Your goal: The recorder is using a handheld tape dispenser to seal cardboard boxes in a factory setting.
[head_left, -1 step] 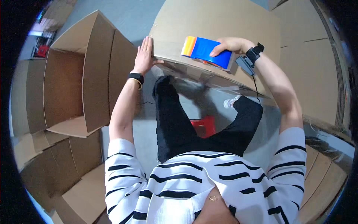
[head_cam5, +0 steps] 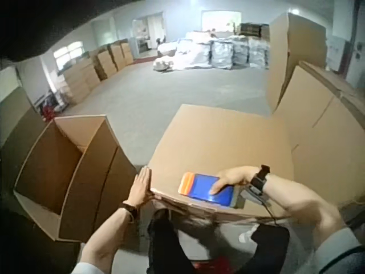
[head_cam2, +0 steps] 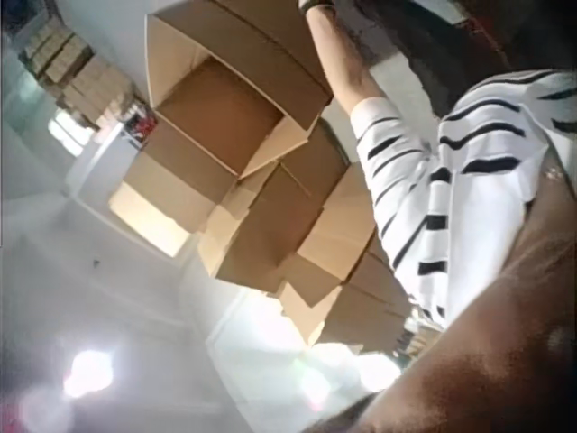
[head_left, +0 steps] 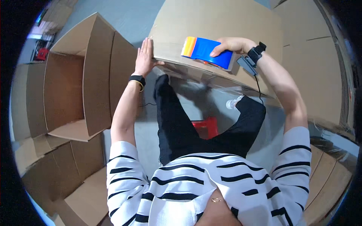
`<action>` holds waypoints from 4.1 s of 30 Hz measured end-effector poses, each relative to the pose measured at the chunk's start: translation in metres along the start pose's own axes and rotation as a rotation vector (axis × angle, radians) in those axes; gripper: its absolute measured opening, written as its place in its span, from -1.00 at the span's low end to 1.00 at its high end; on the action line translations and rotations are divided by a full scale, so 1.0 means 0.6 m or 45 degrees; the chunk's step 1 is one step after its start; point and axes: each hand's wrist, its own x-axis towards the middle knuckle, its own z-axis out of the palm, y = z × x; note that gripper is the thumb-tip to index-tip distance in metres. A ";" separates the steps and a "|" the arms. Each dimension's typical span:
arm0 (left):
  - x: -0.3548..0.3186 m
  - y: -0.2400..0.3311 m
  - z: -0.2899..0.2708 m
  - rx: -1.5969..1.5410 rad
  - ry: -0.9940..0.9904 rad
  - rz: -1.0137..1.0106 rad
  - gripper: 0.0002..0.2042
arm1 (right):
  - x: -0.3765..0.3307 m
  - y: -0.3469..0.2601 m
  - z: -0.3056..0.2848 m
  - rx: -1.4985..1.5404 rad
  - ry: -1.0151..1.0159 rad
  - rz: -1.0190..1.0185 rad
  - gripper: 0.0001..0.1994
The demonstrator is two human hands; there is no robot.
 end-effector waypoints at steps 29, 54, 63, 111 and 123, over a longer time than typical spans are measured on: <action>0.037 0.026 0.010 0.097 -0.091 0.168 -0.07 | -0.597 0.389 -0.191 0.176 0.011 0.629 -0.65; -0.007 0.480 0.127 0.605 -0.450 0.485 -0.26 | -0.447 0.585 -0.166 0.145 0.014 0.438 -0.65; 0.034 0.834 0.210 0.192 -0.267 0.849 -0.27 | -0.482 0.599 -0.157 -0.135 0.159 0.453 -0.47; 0.140 0.762 -0.118 -0.088 -0.469 1.096 0.28 | -0.580 0.398 -0.093 0.191 -0.018 -0.454 -0.42; 0.080 0.354 -0.241 -0.602 -0.413 0.707 0.37 | -0.297 0.026 0.074 0.261 -0.025 -0.379 -0.37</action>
